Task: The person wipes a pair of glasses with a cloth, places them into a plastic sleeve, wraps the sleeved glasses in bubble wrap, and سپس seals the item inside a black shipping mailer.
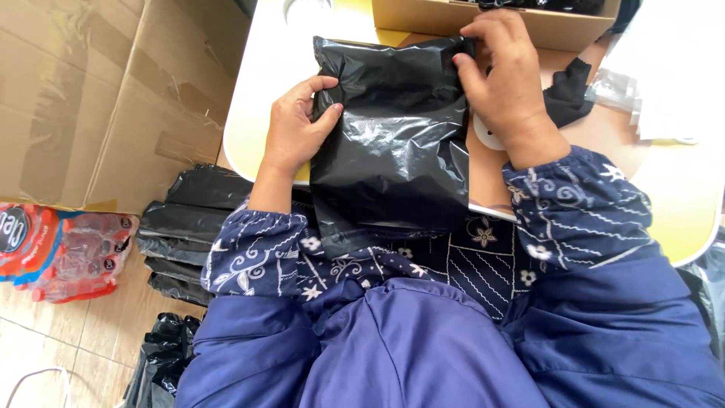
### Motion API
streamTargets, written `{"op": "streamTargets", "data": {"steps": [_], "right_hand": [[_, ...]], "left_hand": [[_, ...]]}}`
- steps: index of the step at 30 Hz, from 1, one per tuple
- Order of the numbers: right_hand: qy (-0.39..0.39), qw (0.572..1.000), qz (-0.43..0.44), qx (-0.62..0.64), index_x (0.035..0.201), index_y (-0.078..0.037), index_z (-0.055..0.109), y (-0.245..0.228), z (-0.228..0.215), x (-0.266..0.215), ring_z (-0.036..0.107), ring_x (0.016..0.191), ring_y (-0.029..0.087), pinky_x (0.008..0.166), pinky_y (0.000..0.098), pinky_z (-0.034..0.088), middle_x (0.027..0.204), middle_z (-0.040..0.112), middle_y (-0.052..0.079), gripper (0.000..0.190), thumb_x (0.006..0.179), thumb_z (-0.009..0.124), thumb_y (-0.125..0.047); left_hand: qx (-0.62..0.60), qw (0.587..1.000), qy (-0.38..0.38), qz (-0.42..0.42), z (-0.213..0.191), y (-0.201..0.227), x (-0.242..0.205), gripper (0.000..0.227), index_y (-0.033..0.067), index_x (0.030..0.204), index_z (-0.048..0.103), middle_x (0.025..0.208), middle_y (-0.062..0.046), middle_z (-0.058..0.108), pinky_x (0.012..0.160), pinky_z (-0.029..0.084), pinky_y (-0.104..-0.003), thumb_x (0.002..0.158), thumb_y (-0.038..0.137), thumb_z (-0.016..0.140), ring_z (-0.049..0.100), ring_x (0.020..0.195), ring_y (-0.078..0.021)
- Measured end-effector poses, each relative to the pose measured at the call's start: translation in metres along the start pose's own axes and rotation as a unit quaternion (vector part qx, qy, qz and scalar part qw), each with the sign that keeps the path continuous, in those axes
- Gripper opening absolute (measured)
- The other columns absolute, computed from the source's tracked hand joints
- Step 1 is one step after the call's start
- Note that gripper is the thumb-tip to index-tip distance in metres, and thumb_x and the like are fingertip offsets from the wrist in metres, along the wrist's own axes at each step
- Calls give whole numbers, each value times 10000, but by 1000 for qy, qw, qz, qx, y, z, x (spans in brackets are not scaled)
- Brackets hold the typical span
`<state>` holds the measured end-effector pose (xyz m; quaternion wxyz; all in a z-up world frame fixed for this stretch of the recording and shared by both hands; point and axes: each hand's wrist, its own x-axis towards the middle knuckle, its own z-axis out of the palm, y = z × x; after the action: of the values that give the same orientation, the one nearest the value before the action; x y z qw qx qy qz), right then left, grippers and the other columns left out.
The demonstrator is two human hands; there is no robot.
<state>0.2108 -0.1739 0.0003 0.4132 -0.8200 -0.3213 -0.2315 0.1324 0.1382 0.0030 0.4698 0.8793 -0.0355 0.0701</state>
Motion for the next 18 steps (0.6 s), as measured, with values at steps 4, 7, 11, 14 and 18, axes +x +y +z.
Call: {"op": "streamTargets", "data": {"steps": [4, 7, 11, 14, 18], "right_hand": [[-5, 993, -109, -55, 1225, 89, 693, -32, -11, 4, 558, 1177, 425, 1053, 515, 477, 1263, 587, 251, 275, 985, 810, 24], [-115, 979, -151, -77, 1284, 11, 704, -22, -5, -2, 568, 1283, 437, 1115, 563, 433, 1362, 650, 207, 380, 972, 817, -174], [-122, 985, -101, -64, 1360, -2, 654, -15, -4, -10, 510, 1370, 430, 1149, 580, 400, 1479, 569, 208, 448, 959, 812, -123], [-70, 988, -112, -76, 1261, 19, 690, -15, -6, -12, 568, 1179, 404, 1031, 531, 472, 1308, 605, 214, 344, 936, 793, -21], [-129, 983, 49, -120, 1151, -31, 684, -33, -13, -26, 630, 845, 293, 749, 453, 507, 1107, 579, 148, 218, 989, 747, -163]], "left_hand": [[5, 1000, 18, 11, 3, -7, 3, 302, 114, 1238, 712, 665, 82, 473, 566, 362, -208, 938, 127, 749, 352, 550, -32], [12, 1000, 15, 19, 3, -3, 3, 312, 82, 1244, 699, 859, 31, 650, 615, 464, -211, 941, 150, 733, 445, 593, -42], [-6, 1000, 6, 2, 5, -7, 3, 432, 104, 1303, 663, 938, -11, 698, 735, 543, -222, 875, 159, 701, 614, 720, -74], [27, 998, 16, 59, 5, -16, 4, 447, 78, 1312, 648, 1196, -79, 719, 941, 537, -294, 870, 132, 683, 672, 1017, -185], [51, 995, 24, 88, 5, -10, -2, 441, 45, 1325, 634, 1320, -128, 687, 1107, 484, -367, 893, 112, 687, 635, 1253, -280]]}}
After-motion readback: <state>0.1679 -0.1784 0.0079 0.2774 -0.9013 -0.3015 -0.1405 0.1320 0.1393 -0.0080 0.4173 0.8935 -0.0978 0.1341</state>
